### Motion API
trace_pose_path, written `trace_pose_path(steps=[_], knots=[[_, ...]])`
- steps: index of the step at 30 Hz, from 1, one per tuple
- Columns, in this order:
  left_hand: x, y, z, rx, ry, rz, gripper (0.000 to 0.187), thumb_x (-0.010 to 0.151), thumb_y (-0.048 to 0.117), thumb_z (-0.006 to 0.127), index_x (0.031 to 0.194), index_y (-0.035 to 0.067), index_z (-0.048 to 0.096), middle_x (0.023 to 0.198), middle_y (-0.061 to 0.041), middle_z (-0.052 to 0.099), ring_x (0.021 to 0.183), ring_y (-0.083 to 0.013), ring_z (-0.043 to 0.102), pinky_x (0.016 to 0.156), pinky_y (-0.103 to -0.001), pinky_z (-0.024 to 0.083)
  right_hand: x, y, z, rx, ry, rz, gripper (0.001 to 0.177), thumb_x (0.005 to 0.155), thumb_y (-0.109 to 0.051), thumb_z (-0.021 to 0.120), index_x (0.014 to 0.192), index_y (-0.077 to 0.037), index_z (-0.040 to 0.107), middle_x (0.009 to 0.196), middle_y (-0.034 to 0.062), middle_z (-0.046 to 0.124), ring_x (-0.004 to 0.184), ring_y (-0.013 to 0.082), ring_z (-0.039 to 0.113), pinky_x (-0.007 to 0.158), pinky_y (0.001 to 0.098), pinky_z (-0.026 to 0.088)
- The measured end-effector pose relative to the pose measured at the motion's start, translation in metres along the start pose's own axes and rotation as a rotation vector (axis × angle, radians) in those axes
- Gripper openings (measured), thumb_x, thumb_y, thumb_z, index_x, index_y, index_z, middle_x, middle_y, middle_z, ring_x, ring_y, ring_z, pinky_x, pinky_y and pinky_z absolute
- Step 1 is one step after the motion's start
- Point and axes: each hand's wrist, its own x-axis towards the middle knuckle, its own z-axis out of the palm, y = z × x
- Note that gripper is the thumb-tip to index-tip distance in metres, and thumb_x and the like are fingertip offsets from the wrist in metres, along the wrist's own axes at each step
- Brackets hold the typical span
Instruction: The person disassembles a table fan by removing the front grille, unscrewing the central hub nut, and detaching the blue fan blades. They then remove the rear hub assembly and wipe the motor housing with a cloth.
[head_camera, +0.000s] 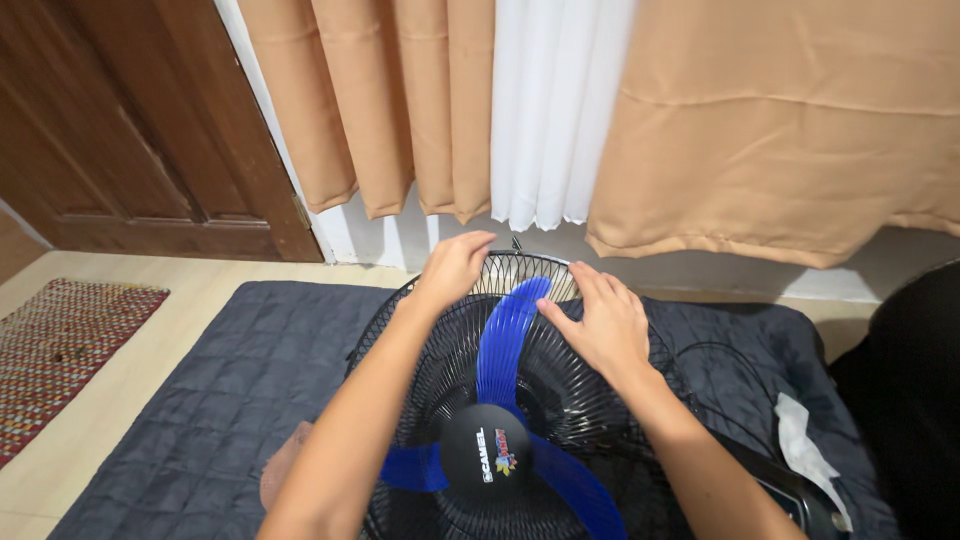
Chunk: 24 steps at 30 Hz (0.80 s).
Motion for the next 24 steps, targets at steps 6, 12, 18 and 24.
trace_pose_path(steps=[6,12,18,24], knots=[[0.026,0.016,0.018,-0.058,-0.208,-0.237,0.041,0.092,0.009,0.050,0.128,0.014,0.069,0.119,-0.019,0.071,0.113,-0.0380,0.066,0.099,-0.044,0.049,-0.002,0.000,0.001,-0.023,0.028,-0.014,0.071,0.085,-0.061,0.067,0.135,-0.011,0.063,0.138,0.0105,0.064,0.127,0.0367,0.056,0.106,0.0490,0.043],[0.022,0.006,0.018,0.015,-0.208,-0.261,0.041,0.091,0.008,0.046,0.119,0.012,0.075,0.114,-0.021,0.072,0.111,-0.0389,0.068,0.101,-0.043,0.050,-0.004,0.001,0.002,-0.035,0.032,-0.011,0.070,0.086,-0.060,0.068,0.133,-0.009,0.064,0.135,0.0123,0.066,0.127,0.0368,0.057,0.106,0.0476,0.045],[0.021,-0.002,0.023,-0.011,-0.181,-0.233,0.044,0.086,0.004,0.046,0.119,0.010,0.075,0.112,-0.023,0.072,0.110,-0.0395,0.068,0.102,-0.043,0.050,-0.002,0.000,0.001,-0.048,0.029,-0.007,0.070,0.085,-0.061,0.068,0.132,-0.009,0.065,0.133,0.0113,0.066,0.125,0.0356,0.058,0.104,0.0461,0.046],[0.020,-0.006,0.026,-0.032,-0.136,-0.239,0.046,0.080,0.001,0.047,0.114,0.010,0.077,0.108,-0.023,0.073,0.105,-0.0385,0.071,0.101,-0.041,0.051,-0.001,-0.003,-0.001,-0.037,0.011,0.034,0.069,0.085,-0.061,0.068,0.131,-0.009,0.066,0.137,0.0087,0.065,0.123,0.0321,0.059,0.101,0.0444,0.048]])
